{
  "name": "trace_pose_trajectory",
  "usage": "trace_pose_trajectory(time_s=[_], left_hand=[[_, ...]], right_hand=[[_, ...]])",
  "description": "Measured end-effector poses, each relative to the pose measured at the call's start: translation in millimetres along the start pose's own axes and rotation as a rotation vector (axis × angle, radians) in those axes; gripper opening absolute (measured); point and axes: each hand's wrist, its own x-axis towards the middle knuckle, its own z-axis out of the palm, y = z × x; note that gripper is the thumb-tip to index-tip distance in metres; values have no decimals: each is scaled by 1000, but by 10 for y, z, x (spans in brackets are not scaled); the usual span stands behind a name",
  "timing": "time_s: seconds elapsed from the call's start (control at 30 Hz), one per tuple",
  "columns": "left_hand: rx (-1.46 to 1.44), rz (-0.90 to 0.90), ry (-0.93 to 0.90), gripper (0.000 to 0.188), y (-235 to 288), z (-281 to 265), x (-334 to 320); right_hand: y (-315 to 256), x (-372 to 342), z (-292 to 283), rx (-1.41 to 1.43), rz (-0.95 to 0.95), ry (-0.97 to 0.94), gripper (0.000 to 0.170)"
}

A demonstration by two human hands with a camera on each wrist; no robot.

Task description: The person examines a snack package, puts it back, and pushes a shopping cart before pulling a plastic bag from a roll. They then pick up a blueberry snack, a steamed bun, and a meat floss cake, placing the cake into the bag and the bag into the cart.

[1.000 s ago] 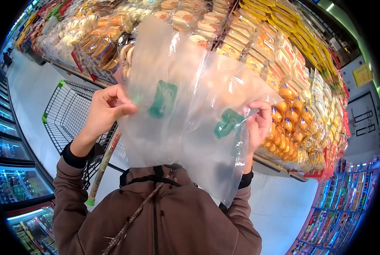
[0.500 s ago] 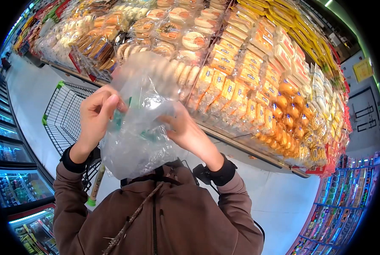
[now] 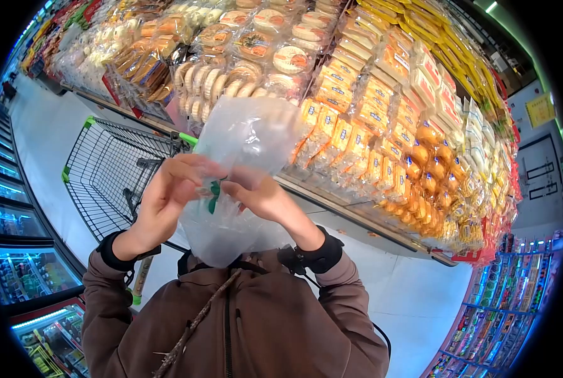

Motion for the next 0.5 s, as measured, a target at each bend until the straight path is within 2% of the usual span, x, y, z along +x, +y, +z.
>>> trace_pose_trajectory(time_s=[0.03,0.13,0.23,0.37,0.4,0.47,0.5], left_hand=[[-79,-44,13,12,-21,-11,-27],[-197,-136,172,13,71,-128,-64],[-328,-309,164,15,66,-249,-148],[-444,-505,-47,19,-178,-308,-348],[-394,-486,-84,33,-232,-290,-385],[-405,-524,-91,42,-240,-259,-452],[-410,-542,-92,47,-248,-234,-482]], right_hand=[[75,18,-39,-13,5,-28,27],[154,-83,-147,322,65,69,25],[270,-183,-301,738,-6,242,25],[330,-291,-418,972,-268,278,28],[305,-296,-403,940,-246,284,30],[235,-282,-331,876,-200,292,33],[265,-268,-298,845,-206,211,33]])
